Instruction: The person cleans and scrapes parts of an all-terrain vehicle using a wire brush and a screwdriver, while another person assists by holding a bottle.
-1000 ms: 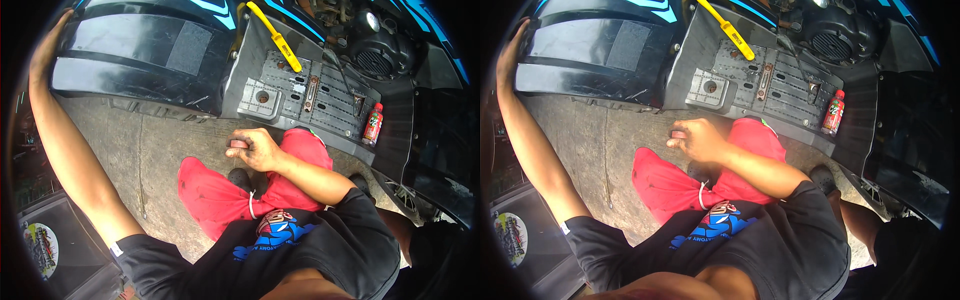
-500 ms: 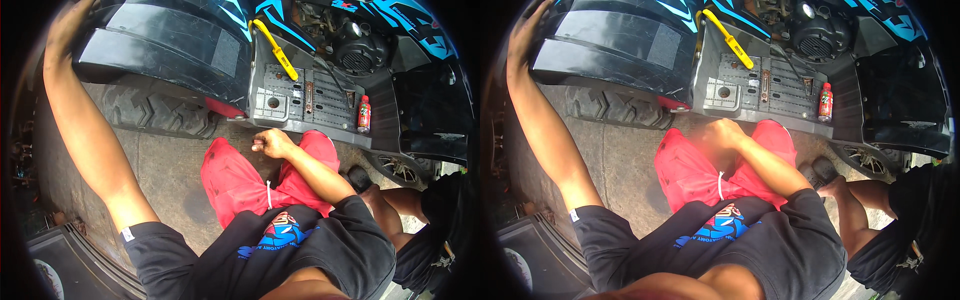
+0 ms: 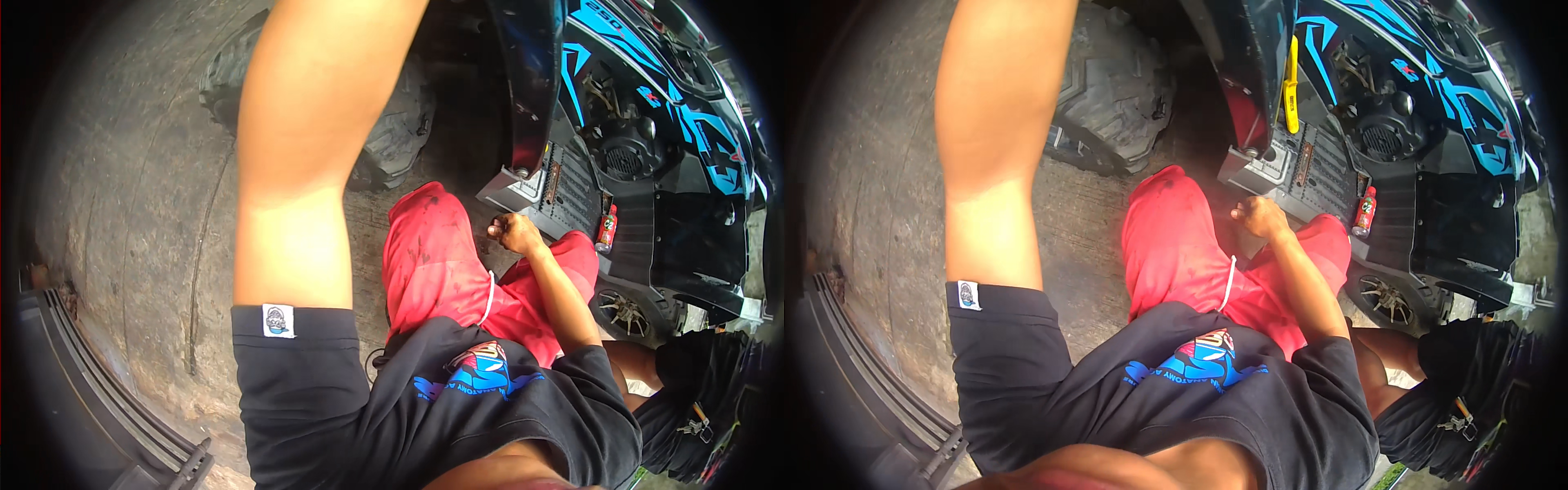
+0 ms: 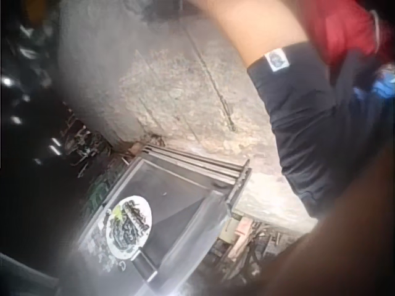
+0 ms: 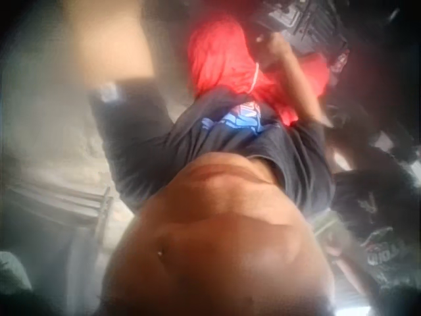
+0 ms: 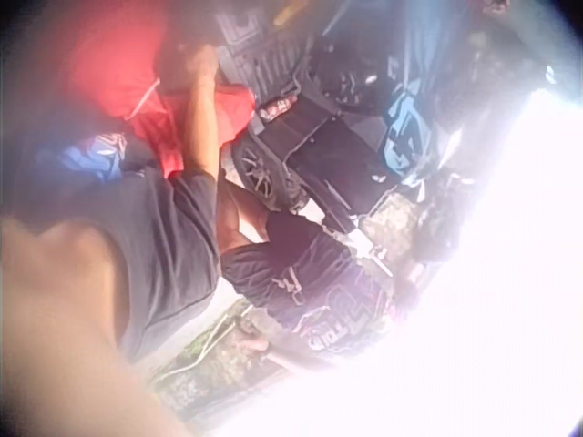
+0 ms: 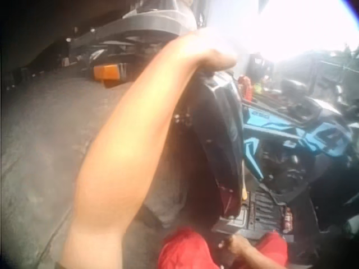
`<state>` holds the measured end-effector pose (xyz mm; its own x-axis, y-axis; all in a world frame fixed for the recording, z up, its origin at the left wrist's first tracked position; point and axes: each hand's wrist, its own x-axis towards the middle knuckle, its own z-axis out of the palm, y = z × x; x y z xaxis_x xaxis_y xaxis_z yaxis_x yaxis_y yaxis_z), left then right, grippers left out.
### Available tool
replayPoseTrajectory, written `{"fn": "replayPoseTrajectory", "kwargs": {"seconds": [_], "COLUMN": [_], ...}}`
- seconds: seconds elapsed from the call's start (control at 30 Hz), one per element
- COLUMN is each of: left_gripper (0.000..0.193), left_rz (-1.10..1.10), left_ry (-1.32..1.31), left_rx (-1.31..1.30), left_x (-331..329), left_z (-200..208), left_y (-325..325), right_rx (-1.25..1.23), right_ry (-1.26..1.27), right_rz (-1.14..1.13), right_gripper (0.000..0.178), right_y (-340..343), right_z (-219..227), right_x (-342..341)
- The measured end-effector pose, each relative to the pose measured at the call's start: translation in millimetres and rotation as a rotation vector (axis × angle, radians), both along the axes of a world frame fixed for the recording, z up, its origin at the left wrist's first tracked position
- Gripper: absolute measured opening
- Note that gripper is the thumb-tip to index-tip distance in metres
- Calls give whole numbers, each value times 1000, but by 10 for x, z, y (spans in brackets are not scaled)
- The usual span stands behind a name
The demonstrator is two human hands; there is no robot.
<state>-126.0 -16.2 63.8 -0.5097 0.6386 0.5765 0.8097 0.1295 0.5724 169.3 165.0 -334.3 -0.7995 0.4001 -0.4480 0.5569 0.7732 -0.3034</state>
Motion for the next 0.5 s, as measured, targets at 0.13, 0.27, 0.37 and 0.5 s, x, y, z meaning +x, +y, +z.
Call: {"fn": "replayPoseTrajectory", "kwargs": {"seconds": [0.13, 0.27, 0.37, 0.5], "left_gripper": [22, 23, 23, 24], "left_rz": [-7, -29, -30, -85], "left_ry": [-90, -160, -202, -276], "left_rx": [19, 23, 3, 22], "left_x": [-76, -108, -161, -183], "left_z": [-354, -661, -870, -1084], "left_y": [-301, -458, -544, -516], "right_rx": [-17, -83, -96, -91], "right_ry": [139, 184, 127, 48], "right_rz": [7, -42, -119, -219], "right_gripper": [21, 26, 29, 33], "right_y": [-140, -58, -107, 250], "right_z": [-174, -611, -630, -917], "right_x": [177, 478, 424, 870]}}
